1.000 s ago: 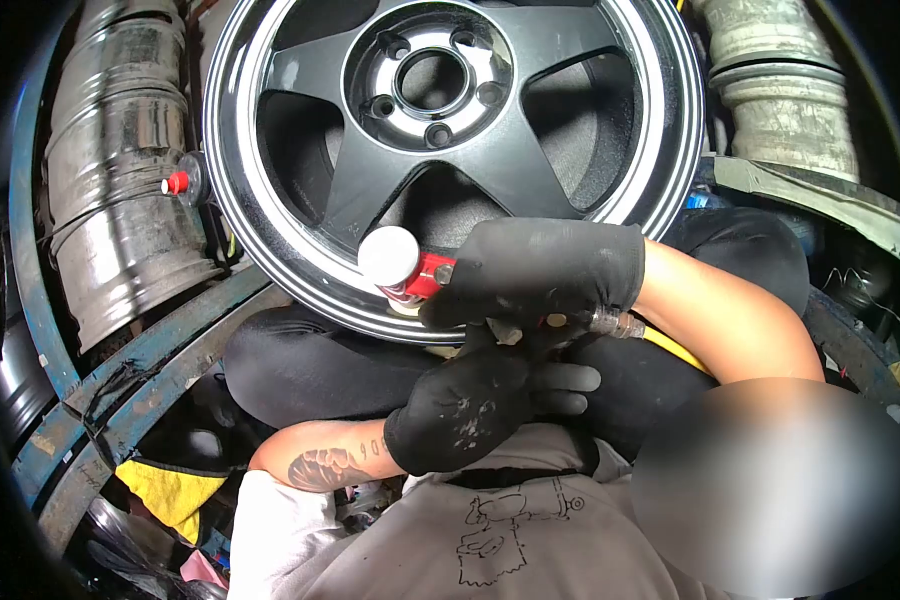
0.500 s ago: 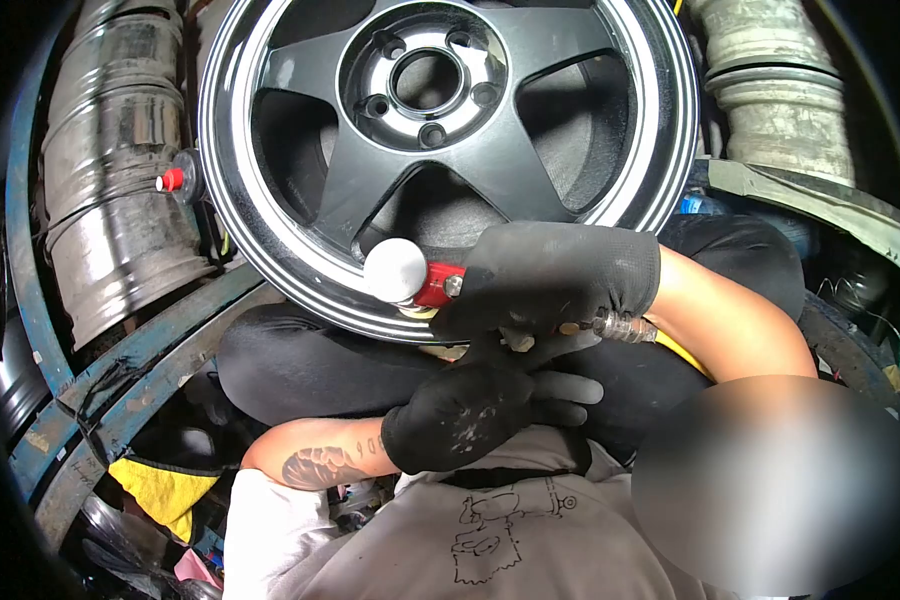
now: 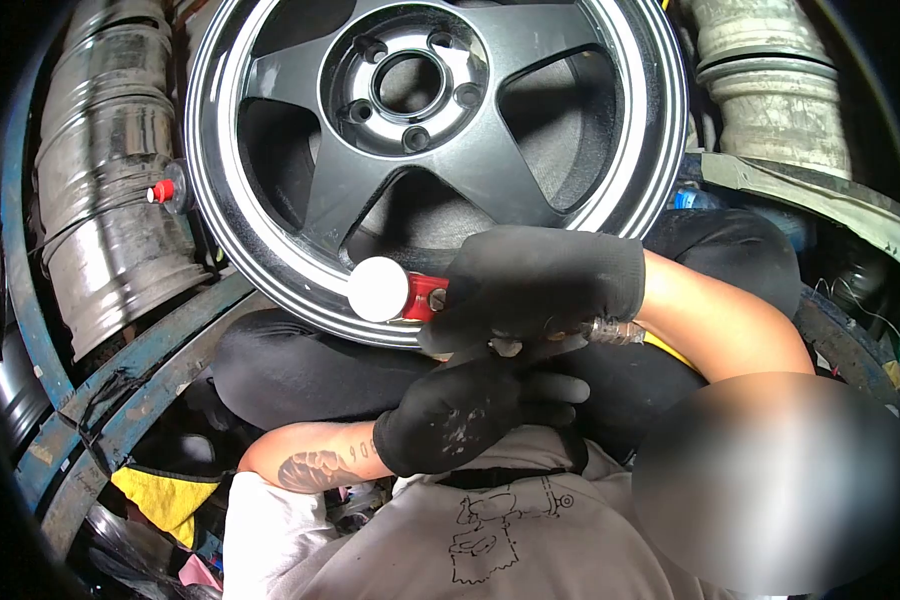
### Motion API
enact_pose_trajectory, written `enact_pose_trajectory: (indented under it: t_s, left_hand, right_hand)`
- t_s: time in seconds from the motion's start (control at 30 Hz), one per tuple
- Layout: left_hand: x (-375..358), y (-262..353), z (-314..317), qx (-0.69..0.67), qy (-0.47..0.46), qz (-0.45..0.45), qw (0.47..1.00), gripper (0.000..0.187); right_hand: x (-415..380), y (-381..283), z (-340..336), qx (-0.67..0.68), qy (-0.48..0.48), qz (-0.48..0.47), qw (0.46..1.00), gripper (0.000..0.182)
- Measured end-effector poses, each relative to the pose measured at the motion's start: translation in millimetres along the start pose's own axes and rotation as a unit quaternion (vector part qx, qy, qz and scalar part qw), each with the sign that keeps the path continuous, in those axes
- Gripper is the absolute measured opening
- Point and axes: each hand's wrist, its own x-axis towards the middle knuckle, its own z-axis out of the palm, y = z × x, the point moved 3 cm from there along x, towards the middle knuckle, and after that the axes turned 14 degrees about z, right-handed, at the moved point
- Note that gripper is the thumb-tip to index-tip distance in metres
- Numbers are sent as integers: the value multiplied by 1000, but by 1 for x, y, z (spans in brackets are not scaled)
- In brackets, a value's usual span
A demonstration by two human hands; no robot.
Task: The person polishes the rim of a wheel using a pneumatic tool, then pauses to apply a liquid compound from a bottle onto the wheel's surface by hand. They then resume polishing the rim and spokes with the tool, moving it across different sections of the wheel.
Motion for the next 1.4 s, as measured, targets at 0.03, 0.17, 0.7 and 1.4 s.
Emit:
enact_pose_trajectory:
  t_s: [0.03, 0.17, 0.7, 1.4]
  left_hand:
    - [0, -1, -2, 12, 1, -1, 1000, 55]
    - [0, -1, -4, 35, 9, 20, 999, 54]
    - [-2, -2, -2, -46, 3, 1, 999, 50]
    - [-6, 6, 3, 16, 32, 40, 999, 55]
  right_hand:
    - [2, -1, 0, -24, 17, -14, 999, 41]
    - [11, 6, 2, -56, 36, -59, 996, 45]
    - [11, 9, 2, -92, 65, -161, 980, 35]
    - [17, 4, 3, -52, 35, -102, 993, 36]
